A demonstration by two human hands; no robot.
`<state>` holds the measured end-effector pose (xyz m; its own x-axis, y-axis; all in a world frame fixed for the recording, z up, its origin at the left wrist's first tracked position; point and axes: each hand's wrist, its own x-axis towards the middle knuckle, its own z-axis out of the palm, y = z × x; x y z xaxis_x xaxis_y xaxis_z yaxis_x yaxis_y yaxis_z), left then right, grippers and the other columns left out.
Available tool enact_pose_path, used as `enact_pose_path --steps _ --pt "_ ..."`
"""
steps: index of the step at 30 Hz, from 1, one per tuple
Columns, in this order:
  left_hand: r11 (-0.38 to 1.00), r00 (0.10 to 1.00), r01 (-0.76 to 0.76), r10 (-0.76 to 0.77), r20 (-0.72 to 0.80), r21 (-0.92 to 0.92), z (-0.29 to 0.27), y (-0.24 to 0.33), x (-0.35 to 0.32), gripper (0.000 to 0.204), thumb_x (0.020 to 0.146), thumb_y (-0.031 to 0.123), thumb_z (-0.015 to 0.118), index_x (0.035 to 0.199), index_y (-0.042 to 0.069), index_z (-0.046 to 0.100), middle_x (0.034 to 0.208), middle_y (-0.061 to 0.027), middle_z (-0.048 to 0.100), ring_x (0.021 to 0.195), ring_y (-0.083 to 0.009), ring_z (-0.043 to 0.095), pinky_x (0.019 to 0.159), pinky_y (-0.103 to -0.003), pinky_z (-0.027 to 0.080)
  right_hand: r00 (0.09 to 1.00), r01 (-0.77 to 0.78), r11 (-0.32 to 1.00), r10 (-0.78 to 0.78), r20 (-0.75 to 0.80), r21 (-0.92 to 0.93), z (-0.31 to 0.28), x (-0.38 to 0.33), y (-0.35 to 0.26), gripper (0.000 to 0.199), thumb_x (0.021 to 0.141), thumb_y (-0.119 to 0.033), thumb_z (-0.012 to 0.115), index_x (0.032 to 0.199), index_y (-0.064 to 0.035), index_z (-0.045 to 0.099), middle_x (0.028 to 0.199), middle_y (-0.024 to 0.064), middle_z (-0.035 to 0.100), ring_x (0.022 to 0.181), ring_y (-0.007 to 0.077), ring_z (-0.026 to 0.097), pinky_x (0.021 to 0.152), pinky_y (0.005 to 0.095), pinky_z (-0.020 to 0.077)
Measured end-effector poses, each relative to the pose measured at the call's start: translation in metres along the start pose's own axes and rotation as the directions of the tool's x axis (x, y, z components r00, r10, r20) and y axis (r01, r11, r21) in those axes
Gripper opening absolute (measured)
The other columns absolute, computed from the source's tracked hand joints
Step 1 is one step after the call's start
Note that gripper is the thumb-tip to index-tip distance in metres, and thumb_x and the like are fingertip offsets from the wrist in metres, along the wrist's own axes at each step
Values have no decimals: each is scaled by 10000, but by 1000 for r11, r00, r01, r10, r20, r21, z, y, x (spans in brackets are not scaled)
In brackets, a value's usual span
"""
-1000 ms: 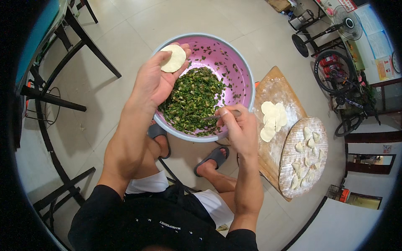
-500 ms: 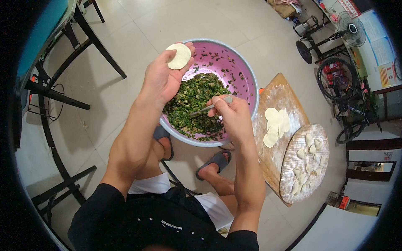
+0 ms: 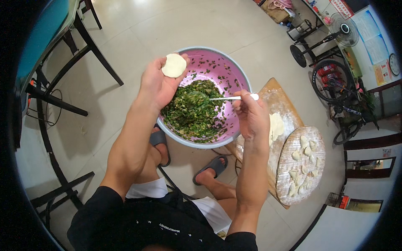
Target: The person sits and repeatedly scoops a green vegetable filling from a pink bowl into round dough wrappers held in their left hand. They fold and seal the edges of the wrappers to form dumplings, then place the finished dumplings onto a floured wooden board. The process is repeated continuously throughout the clip.
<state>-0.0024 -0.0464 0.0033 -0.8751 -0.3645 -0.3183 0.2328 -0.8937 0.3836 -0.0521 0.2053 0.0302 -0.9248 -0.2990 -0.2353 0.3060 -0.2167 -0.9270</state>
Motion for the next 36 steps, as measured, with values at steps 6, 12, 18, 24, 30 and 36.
enact_pose_path --steps 6,12,18,24,30,36 --pt "971 973 216 -222 56 100 -2 -37 -17 387 1080 192 301 1311 -69 470 1286 -240 597 1198 -342 597 987 -457 520 973 212 977 -214 -84 -31 -16 -1 -22 187 997 -157 612 996 8 699 756 44 695 694 117 641 681 235 476" --pt "942 936 334 -334 106 23 14 -52 -35 405 1103 207 280 1339 -77 443 1338 -238 552 1236 -348 572 1083 -506 481 832 450 711 -554 -36 -541 17 -25 -15 227 1005 -175 626 989 22 737 782 80 722 729 111 632 706 244 475" --pt "931 916 364 -363 172 24 6 -55 -32 415 1103 209 287 1331 -102 440 1319 -250 556 1231 -358 576 1076 -485 501 521 727 142 -751 406 -671 26 -45 -9 82 906 -42 711 969 1 743 812 67 731 738 197 623 681 306 503" --pt "905 872 426 -415 260 17 10 -50 -36 466 1108 248 261 1334 -120 438 1308 -281 570 1217 -389 598 1054 -477 527 447 787 85 -761 469 -611 14 -45 -8 101 904 -42 717 990 7 739 871 78 736 772 214 629 710 315 510" --pt "876 836 482 -468 288 23 11 -46 -37 496 1111 277 244 1355 -112 431 1325 -290 567 1218 -394 601 1038 -462 542 593 782 518 -790 155 -348 -6 -44 -4 193 1001 -98 632 1049 77 700 937 134 682 822 195 662 763 306 528" --pt "868 807 493 -481 344 56 6 -45 -33 493 1110 280 241 1349 -102 441 1323 -277 573 1201 -388 610 1043 -462 537 679 729 586 -684 267 -354 -15 -38 -8 180 992 -100 645 1043 59 711 905 126 704 808 182 651 787 293 520"
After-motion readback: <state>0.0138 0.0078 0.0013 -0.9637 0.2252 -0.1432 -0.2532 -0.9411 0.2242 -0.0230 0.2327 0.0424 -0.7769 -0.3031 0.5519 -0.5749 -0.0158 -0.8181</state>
